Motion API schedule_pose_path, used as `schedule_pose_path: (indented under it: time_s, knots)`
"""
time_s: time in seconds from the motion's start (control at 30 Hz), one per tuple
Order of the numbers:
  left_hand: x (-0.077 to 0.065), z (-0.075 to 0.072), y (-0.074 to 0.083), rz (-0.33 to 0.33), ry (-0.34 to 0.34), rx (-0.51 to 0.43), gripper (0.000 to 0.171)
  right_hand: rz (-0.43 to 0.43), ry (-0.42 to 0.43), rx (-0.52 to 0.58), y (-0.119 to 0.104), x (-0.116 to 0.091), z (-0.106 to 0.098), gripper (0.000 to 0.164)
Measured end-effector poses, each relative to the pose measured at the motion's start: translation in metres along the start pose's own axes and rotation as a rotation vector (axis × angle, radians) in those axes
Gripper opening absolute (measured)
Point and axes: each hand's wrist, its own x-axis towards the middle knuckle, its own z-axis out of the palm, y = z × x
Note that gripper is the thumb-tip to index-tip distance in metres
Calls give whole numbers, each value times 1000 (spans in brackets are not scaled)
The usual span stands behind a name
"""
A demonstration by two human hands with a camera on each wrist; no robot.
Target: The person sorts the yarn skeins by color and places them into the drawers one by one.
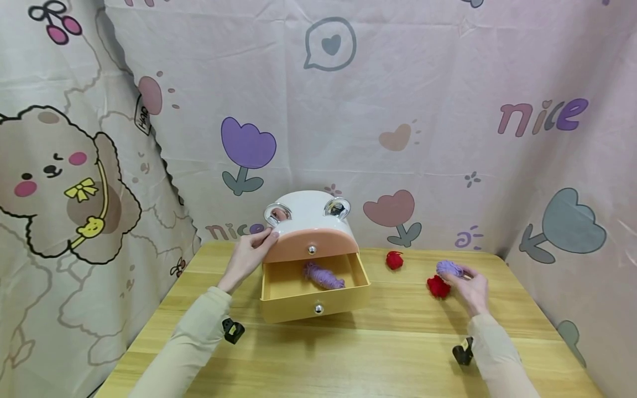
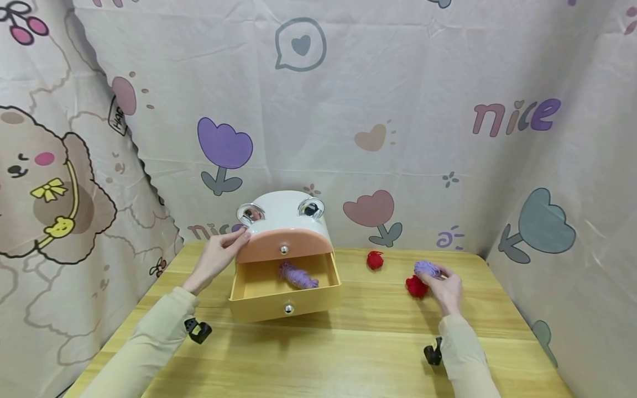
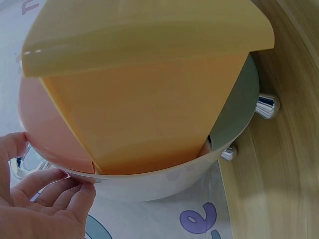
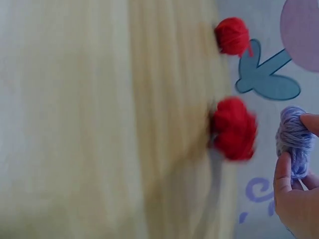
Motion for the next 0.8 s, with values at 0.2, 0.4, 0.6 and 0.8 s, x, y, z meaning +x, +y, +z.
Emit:
schedule_pose_path:
  time_s: [0.2, 0.4, 0.6, 0.8]
  knots:
    - [0, 0, 1, -3, 1, 8, 57, -27, -36, 49, -18, -4, 6, 68]
    - [0, 0, 0, -5, -2, 3, 57, -62, -79, 142, -36, -11, 13, 66]
    - [0, 0, -1, -10, -9, -1, 59, -93, -121, 178, -54, -18, 21, 66]
    - [0, -1, 0, -6, -8, 3, 59, -156, -186, 214, -75, -31, 29, 65]
